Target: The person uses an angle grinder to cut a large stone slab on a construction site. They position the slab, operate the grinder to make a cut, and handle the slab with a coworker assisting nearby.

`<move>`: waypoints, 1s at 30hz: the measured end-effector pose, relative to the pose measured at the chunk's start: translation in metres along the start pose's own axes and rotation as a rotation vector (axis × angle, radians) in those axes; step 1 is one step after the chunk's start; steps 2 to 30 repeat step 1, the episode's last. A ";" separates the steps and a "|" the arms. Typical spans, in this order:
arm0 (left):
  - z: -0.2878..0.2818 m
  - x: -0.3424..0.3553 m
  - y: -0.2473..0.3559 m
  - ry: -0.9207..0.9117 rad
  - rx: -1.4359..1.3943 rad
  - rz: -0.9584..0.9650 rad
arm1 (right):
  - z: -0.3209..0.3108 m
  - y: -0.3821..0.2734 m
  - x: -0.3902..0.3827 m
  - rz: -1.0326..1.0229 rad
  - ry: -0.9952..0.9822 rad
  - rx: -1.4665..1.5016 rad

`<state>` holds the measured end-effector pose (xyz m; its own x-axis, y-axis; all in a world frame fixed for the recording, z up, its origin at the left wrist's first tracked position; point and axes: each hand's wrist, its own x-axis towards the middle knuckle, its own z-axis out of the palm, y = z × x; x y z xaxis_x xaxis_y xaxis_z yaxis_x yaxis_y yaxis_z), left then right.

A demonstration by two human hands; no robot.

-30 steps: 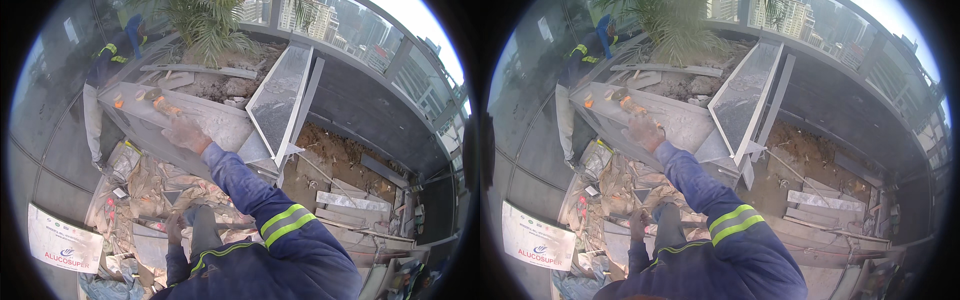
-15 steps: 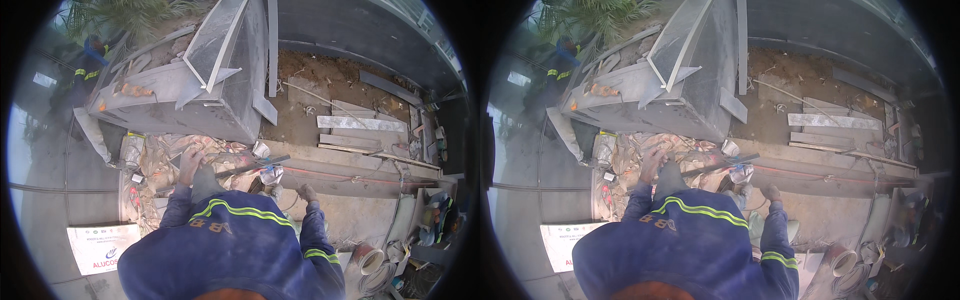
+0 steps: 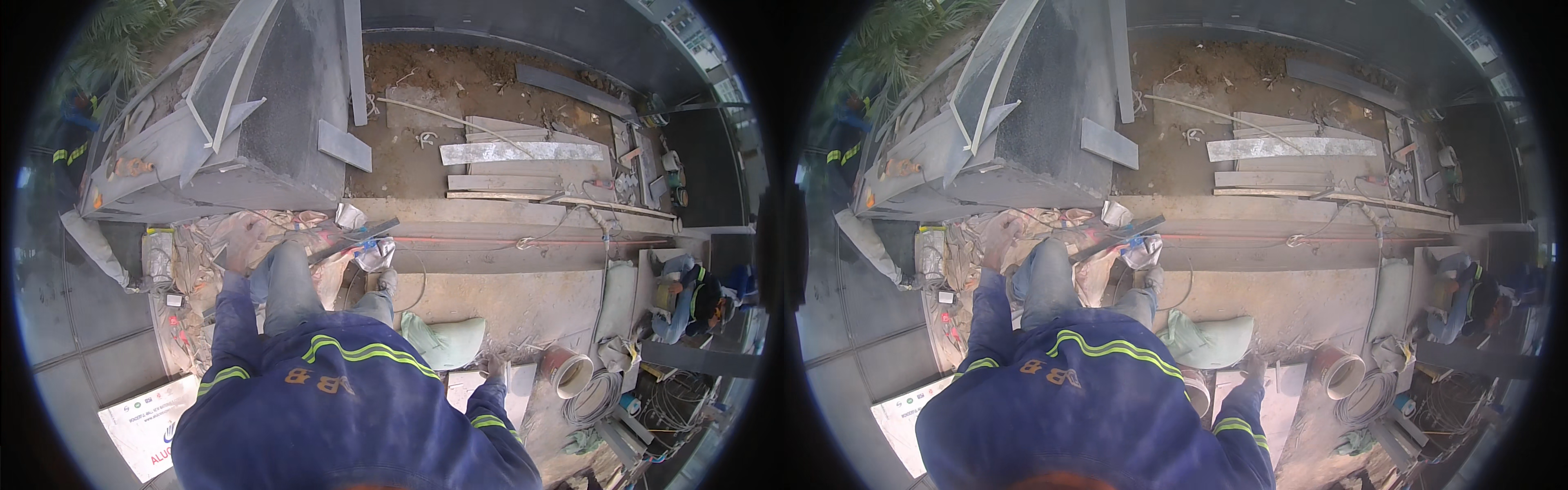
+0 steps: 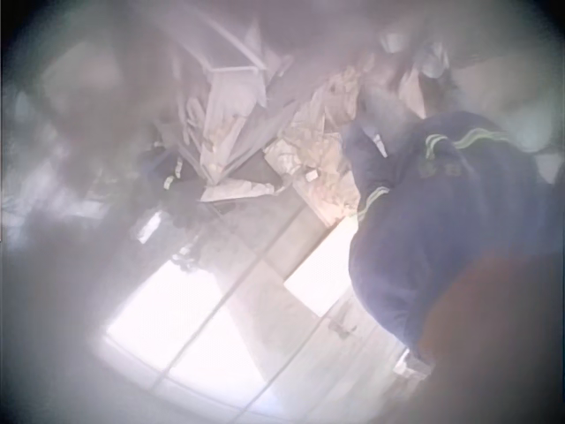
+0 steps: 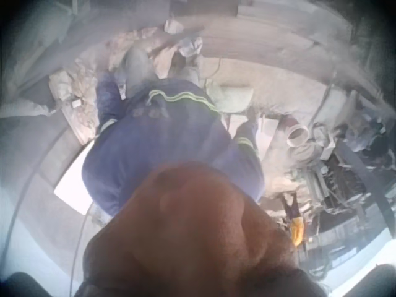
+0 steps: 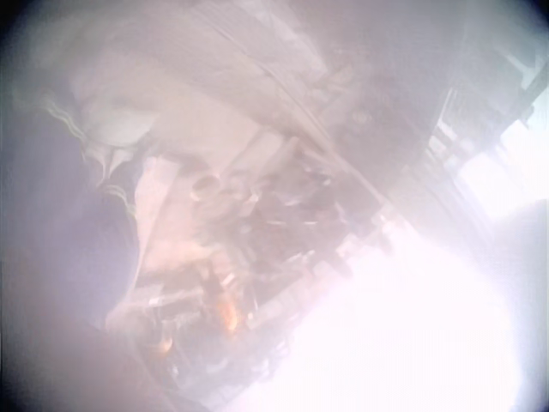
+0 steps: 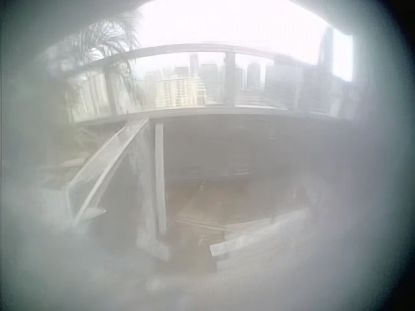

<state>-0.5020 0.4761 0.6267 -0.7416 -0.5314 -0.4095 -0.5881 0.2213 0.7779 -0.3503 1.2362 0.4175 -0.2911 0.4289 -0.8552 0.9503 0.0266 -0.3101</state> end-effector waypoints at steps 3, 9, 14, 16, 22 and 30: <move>0.013 -0.012 0.011 -0.081 -0.008 0.032 | 0.001 -0.020 0.007 -0.029 0.002 -0.004; 0.013 -0.012 0.011 -0.081 -0.008 0.032 | 0.001 -0.020 0.007 -0.029 0.002 -0.004; 0.013 -0.012 0.011 -0.081 -0.008 0.032 | 0.001 -0.020 0.007 -0.029 0.002 -0.004; 0.013 -0.012 0.011 -0.081 -0.008 0.032 | 0.001 -0.020 0.007 -0.029 0.002 -0.004; 0.013 -0.012 0.011 -0.081 -0.008 0.032 | 0.001 -0.020 0.007 -0.029 0.002 -0.004; 0.013 -0.012 0.011 -0.081 -0.008 0.032 | 0.001 -0.020 0.007 -0.029 0.002 -0.004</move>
